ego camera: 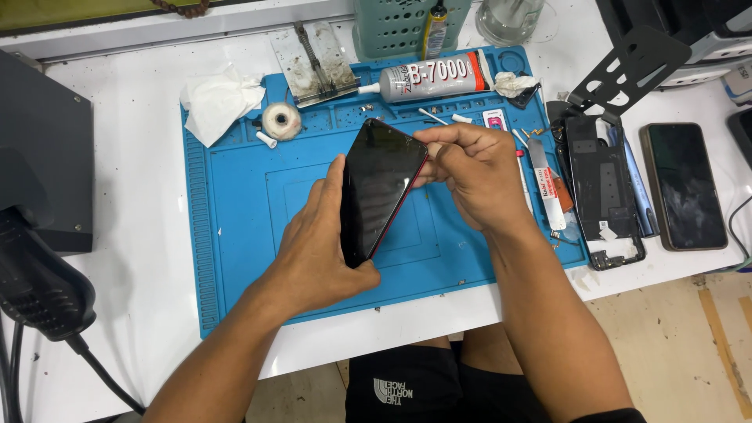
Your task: Disassembling a smartphone by prying off the back cover and removing internal screws using a precision screwdriver
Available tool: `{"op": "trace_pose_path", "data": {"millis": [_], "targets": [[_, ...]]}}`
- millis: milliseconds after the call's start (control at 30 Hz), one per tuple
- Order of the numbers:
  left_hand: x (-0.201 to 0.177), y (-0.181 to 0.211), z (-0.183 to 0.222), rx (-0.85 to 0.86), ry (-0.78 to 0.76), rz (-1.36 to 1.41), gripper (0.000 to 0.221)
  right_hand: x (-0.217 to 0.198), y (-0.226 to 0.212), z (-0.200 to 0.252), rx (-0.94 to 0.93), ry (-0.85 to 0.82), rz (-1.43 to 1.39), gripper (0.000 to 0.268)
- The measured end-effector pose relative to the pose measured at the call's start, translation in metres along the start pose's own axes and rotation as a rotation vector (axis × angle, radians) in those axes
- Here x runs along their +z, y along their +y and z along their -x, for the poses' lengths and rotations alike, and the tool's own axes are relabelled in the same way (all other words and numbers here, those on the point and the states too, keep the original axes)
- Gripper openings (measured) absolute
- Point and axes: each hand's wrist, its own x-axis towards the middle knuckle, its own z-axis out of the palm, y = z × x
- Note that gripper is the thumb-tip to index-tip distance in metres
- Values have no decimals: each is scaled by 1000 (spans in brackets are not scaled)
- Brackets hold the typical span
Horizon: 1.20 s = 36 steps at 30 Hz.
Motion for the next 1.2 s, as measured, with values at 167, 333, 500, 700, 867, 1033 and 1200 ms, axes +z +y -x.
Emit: {"op": "trace_pose_path", "data": {"millis": [167,333,500,700,867,1033,1200], "targets": [[5,-9,-3,91,62,-78,130,-5,-6,-1,60,-10,-22,14],[8,-17,-5,151,78,-120,131,-8,-10,-2,83,-13,4,16],[5,-14,-4,206,93,-110,126,-17,-3,-6,71,-7,34,10],[2,-6,-2,137,79,78,126,-7,-11,0,24,-99,-53,22],[7,-12,-2,279,58,533,115,11,-9,11,-55,-300,-27,45],[19,-35,-16,435,107,767,112,36,0,22,-107,-412,83,69],[25,-50,-19,387,49,918,110,43,-2,27,-72,-409,159,72]]}}
